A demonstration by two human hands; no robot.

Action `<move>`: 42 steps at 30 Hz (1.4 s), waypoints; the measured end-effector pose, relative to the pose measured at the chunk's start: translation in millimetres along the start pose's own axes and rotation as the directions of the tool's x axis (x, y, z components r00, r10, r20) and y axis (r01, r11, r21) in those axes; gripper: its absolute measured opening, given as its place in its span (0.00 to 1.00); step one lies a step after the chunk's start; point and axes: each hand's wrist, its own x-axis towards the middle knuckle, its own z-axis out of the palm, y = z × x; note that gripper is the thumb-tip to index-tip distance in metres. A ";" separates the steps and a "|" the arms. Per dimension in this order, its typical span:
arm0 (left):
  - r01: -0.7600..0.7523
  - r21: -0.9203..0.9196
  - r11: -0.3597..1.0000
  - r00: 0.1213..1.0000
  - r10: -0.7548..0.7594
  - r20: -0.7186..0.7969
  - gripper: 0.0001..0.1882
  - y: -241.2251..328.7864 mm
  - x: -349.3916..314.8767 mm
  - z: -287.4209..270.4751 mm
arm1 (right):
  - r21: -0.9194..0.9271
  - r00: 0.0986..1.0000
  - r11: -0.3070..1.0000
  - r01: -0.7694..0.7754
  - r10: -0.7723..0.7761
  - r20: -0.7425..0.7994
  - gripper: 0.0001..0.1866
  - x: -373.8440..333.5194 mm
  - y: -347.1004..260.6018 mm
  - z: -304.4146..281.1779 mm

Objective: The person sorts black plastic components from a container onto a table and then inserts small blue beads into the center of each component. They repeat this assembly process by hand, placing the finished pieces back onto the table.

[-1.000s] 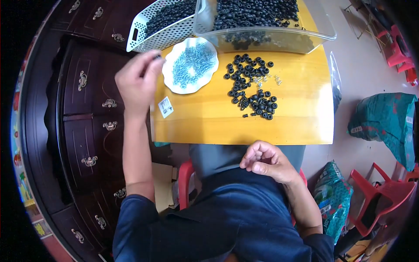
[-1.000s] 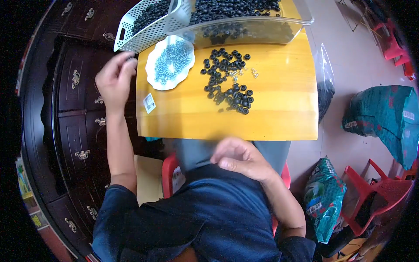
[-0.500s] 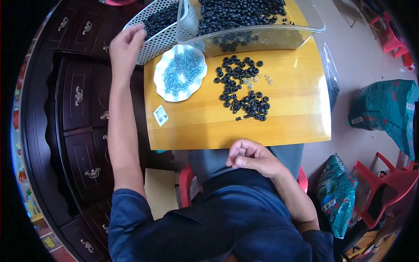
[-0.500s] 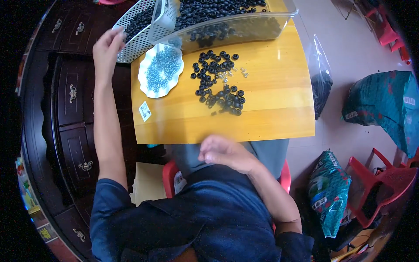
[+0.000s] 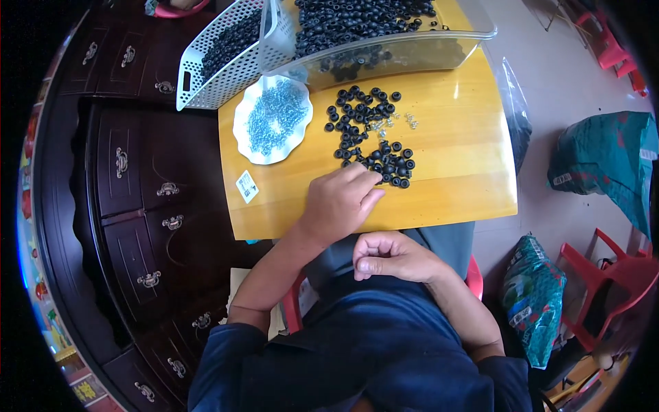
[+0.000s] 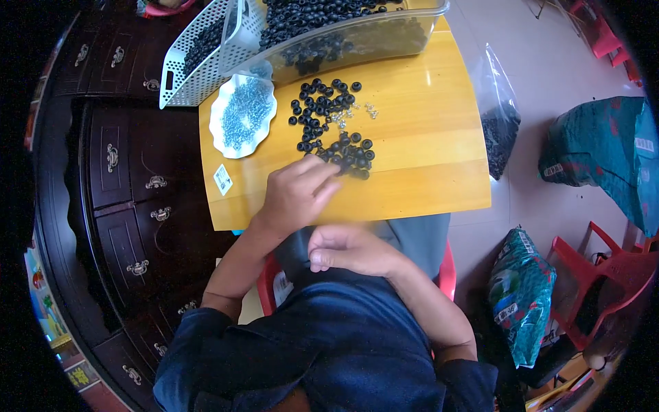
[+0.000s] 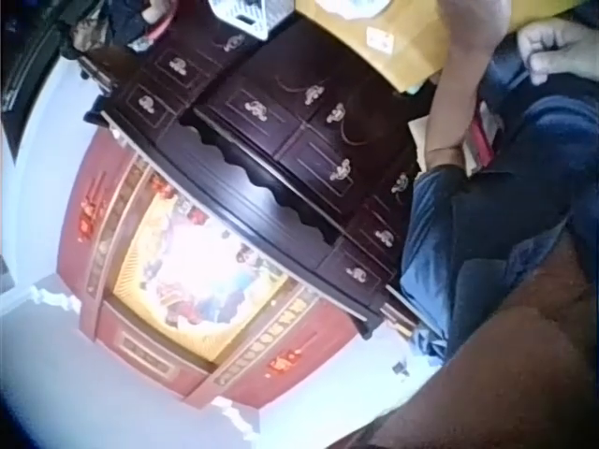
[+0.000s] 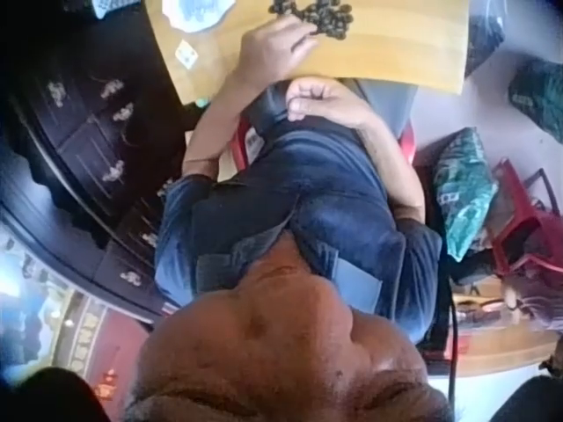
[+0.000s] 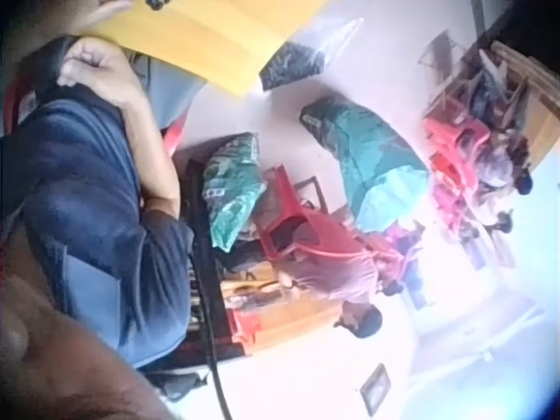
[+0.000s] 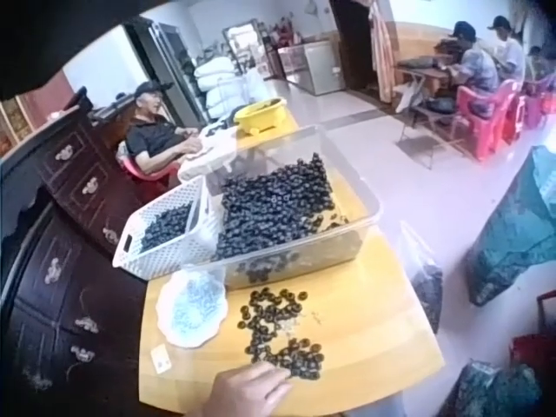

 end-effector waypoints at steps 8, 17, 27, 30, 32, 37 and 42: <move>-0.065 0.092 0.994 0.998 0.063 0.025 0.10 4.0 16.9 6.6 | 0.030 0.995 0.997 0.075 -0.073 -0.063 0.11 -2.4 -4.5 -5.2; 0.215 -0.267 0.939 0.977 -0.208 0.054 0.08 11.2 12.7 -15.0 | 0.108 0.968 0.981 0.158 -0.133 -0.210 0.13 -4.2 -8.9 -6.8; -0.002 -0.541 0.841 0.998 -0.030 -0.051 0.14 34.2 -5.4 -6.4 | 0.429 0.905 0.810 0.400 -0.273 -0.327 0.22 -5.5 -4.3 -10.3; -0.011 -0.527 0.850 0.997 -0.033 -0.073 0.14 36.8 -6.9 -5.6 | 0.430 0.902 0.796 0.426 -0.336 -0.271 0.22 -4.8 -11.4 -6.9; -0.022 -0.506 0.862 0.997 -0.021 -0.079 0.14 37.9 -3.7 -6.8 | 0.424 0.889 0.782 0.456 -0.377 -0.260 0.21 -4.8 -15.3 -6.2; -0.110 -0.366 0.924 0.989 0.066 -0.131 0.12 40.1 3.6 -15.5 | 0.259 0.851 0.857 0.446 -0.316 -0.421 0.18 -6.6 -4.6 -12.3; -0.133 -0.322 0.937 0.988 0.100 -0.117 0.15 35.3 -1.2 -22.4 | 0.099 0.820 0.903 0.418 -0.328 -0.469 0.15 -5.7 0.2 -12.5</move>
